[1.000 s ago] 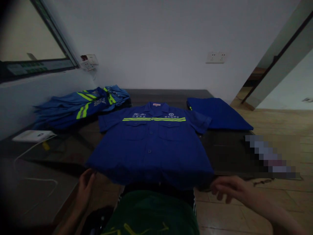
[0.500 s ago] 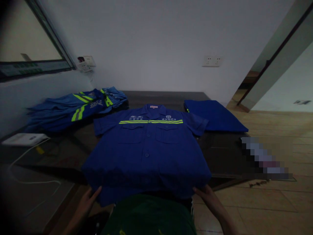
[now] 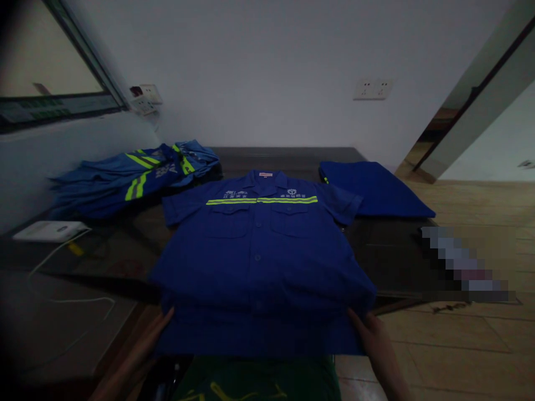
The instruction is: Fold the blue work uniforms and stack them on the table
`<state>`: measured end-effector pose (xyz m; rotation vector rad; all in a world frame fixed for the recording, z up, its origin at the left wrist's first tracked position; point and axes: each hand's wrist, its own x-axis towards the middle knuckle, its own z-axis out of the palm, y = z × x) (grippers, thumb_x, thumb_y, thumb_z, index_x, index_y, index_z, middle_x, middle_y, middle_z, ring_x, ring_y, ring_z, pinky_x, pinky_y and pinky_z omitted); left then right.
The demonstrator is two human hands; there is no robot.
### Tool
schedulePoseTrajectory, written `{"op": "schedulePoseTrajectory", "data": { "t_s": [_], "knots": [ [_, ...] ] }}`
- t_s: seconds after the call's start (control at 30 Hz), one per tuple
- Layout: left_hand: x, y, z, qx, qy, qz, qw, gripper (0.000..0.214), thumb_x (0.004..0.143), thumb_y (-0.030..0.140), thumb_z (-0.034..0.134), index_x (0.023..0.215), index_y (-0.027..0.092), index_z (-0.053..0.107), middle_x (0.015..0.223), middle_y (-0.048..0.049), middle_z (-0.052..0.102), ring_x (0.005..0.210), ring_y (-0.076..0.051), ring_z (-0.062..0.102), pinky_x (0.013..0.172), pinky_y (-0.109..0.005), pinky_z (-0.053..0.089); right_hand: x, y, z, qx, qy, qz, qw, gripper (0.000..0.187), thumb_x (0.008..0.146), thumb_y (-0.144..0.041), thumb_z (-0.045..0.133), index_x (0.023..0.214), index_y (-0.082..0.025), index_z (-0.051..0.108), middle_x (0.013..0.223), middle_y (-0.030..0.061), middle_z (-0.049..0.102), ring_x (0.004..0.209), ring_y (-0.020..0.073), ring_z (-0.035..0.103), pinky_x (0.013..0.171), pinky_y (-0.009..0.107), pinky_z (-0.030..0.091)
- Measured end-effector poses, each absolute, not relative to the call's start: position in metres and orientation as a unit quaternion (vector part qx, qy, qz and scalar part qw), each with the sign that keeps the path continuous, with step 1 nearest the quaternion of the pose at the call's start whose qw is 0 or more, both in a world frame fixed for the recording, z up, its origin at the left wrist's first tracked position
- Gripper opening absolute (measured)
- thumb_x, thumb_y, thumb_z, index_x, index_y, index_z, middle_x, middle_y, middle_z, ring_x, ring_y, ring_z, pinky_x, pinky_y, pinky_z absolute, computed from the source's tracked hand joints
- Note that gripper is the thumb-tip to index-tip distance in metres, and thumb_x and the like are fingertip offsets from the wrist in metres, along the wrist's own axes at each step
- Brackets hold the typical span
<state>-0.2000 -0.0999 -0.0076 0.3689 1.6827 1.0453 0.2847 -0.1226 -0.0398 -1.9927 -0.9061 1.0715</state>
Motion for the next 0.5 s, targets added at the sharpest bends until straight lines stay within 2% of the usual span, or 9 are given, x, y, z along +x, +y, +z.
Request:
{"op": "schedulePoseTrajectory", "data": {
  "t_s": [0.1, 0.23, 0.3, 0.37, 0.5],
  "knots": [
    [-0.202, -0.109, -0.026, 0.109, 0.708, 0.411, 0.564, 0.041, 0.075, 0.029, 0.074, 0.112, 0.015, 0.061, 0.096, -0.0136, 0.073, 0.090, -0.028, 0.071, 0.082, -0.039, 0.057, 0.285, -0.123, -0.054, -0.791, -0.422, 0.351, 0.270, 0.042, 0.062, -0.062, 0.051, 0.069, -0.023, 0.065, 0.082, 0.0130, 0.075, 0.089, 0.0369, 0.069, 0.080, 0.044, 0.055],
    [-0.203, -0.129, -0.043, 0.118, 0.705, 0.457, 0.529, 0.048, 0.070, 0.025, 0.076, 0.113, 0.018, 0.056, 0.113, -0.0125, 0.068, 0.097, -0.028, 0.069, 0.083, -0.038, 0.057, 0.301, -0.144, -0.052, -0.812, -0.484, 0.299, 0.131, 0.049, 0.062, -0.060, 0.049, 0.088, -0.025, 0.071, 0.090, 0.0124, 0.075, 0.093, 0.0379, 0.068, 0.084, 0.050, 0.052],
    [-0.200, -0.141, -0.049, 0.129, 0.710, 0.483, 0.497, 0.053, 0.066, 0.032, 0.078, 0.113, 0.021, 0.054, 0.119, -0.0104, 0.065, 0.102, -0.028, 0.067, 0.082, -0.038, 0.057, 0.305, -0.155, -0.034, -0.809, -0.505, 0.294, 0.064, 0.044, 0.062, -0.059, 0.052, 0.085, -0.028, 0.073, 0.093, 0.0124, 0.074, 0.092, 0.0379, 0.068, 0.083, 0.050, 0.052],
    [-0.196, -0.152, -0.050, 0.157, 0.718, 0.498, 0.461, 0.057, 0.061, 0.042, 0.079, 0.108, 0.021, 0.055, 0.120, -0.0090, 0.064, 0.107, -0.030, 0.064, 0.083, -0.038, 0.057, 0.297, -0.157, -0.004, -0.767, -0.545, 0.336, 0.046, 0.038, 0.067, -0.058, 0.052, 0.080, -0.029, 0.074, 0.096, 0.0111, 0.074, 0.093, 0.0345, 0.068, 0.083, 0.044, 0.053],
    [-0.185, -0.162, -0.037, 0.235, 0.729, 0.524, 0.372, 0.061, 0.054, 0.053, 0.079, 0.102, 0.022, 0.056, 0.112, -0.0063, 0.066, 0.110, -0.030, 0.061, 0.088, -0.038, 0.055, 0.241, -0.125, 0.069, -0.623, -0.650, 0.428, 0.081, 0.037, 0.081, -0.054, 0.048, 0.090, -0.028, 0.074, 0.093, 0.0058, 0.074, 0.087, 0.0251, 0.068, 0.077, 0.034, 0.053]
  ]
}}
